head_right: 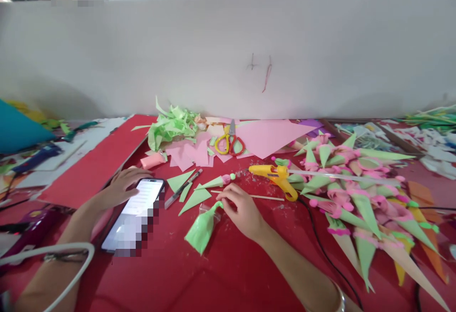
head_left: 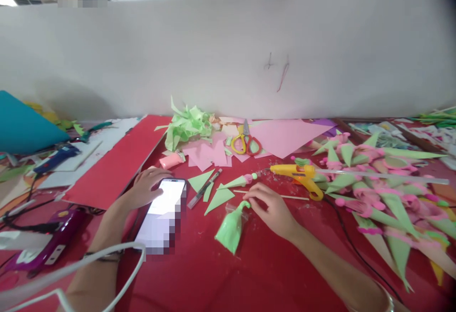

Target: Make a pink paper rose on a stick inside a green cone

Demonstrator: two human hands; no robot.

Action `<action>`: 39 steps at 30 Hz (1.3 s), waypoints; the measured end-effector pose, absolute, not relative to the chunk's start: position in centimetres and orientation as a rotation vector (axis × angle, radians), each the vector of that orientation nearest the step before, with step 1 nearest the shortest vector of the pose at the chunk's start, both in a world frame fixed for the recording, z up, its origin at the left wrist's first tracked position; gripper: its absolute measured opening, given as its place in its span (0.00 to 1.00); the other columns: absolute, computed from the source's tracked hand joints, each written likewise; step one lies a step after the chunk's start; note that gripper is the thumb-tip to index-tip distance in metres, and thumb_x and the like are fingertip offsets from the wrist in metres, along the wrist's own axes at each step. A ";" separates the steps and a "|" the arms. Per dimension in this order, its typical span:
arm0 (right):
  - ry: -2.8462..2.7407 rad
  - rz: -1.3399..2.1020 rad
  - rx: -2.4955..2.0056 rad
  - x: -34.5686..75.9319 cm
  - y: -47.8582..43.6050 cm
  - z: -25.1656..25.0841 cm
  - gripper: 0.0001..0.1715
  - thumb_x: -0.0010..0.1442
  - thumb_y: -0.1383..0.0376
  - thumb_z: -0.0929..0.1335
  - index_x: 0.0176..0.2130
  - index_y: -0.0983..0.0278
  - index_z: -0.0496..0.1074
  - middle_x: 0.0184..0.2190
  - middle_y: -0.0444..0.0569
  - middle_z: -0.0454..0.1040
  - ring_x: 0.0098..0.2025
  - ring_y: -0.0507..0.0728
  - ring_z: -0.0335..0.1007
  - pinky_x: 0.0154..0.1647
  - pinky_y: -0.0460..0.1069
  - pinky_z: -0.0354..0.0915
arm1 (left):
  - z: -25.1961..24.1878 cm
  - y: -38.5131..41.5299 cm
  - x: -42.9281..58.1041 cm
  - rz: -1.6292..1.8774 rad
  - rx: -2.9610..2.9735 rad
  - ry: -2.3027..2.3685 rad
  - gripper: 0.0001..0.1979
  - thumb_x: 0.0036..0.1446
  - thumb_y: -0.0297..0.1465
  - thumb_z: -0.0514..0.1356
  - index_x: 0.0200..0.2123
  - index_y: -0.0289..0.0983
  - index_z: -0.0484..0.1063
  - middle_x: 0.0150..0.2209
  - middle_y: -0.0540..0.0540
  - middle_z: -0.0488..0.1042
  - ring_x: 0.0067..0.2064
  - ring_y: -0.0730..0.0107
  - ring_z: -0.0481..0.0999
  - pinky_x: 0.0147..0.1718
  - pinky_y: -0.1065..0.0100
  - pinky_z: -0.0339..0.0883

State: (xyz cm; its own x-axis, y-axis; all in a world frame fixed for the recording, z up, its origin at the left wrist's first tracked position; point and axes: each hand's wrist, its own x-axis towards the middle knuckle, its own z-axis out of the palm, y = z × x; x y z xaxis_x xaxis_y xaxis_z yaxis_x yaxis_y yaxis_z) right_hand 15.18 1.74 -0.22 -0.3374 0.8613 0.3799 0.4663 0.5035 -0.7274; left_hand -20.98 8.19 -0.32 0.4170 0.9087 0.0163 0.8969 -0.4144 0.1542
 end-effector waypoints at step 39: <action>-2.012 0.677 -1.098 15.3 1.4 0.0 0.11 0.55 0.73 0.60 0.33 0.62 0.68 0.31 0.47 0.66 0.33 0.52 0.65 0.34 0.47 0.63 | -0.3 7.6 -20.9 0.142 2.528 1.534 0.25 0.49 0.43 0.52 0.51 0.44 0.58 0.53 0.48 0.60 0.56 0.59 0.51 0.54 0.58 0.41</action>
State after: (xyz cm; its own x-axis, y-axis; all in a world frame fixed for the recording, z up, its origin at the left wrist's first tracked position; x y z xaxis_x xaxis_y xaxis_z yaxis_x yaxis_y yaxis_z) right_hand 15.29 1.43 0.01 -0.3649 0.8629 0.3496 0.4762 0.4956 -0.7264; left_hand -20.92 7.65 -0.30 0.4628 0.8864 -0.0125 0.8691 -0.4509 0.2031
